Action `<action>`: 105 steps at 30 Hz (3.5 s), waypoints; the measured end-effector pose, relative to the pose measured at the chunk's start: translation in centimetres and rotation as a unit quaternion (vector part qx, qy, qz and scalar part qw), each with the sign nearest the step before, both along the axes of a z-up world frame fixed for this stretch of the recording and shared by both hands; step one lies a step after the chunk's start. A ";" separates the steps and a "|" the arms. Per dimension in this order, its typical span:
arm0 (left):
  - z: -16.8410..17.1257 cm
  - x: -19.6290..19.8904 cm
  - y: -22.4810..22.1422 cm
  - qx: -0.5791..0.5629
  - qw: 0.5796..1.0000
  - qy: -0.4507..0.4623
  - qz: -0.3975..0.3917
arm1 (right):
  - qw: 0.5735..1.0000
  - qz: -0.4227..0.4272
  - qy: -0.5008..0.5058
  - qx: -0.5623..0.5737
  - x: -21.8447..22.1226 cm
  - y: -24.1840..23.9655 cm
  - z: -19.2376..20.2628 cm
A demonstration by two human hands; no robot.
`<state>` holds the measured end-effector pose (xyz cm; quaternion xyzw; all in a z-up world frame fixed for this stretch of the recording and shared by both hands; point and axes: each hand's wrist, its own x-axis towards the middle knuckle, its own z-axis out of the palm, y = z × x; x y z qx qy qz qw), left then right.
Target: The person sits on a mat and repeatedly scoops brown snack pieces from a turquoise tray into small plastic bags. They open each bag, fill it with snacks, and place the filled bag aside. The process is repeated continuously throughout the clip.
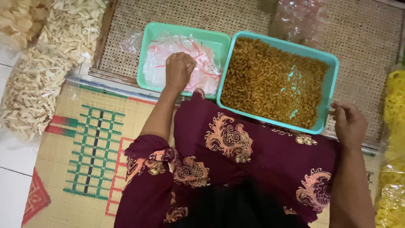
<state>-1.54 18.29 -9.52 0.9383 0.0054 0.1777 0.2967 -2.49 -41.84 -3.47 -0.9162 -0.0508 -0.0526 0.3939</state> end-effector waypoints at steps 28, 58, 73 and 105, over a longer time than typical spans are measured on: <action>7.0 -1.9 -24.1 -0.377 0.865 0.232 -0.236 | 0.927 -0.009 0.132 0.351 -2.4 15.5 1.7; 9.2 -3.4 -25.5 -0.238 0.926 0.227 -0.185 | 0.960 0.215 0.042 0.173 -5.0 13.2 6.9; 7.5 0.9 -23.6 -0.158 0.914 0.043 -0.372 | 0.972 0.234 -0.005 0.002 1.7 13.6 7.2; 7.5 4.7 -23.5 -0.107 0.908 0.183 -0.360 | 0.930 0.190 0.194 0.248 6.1 12.7 0.1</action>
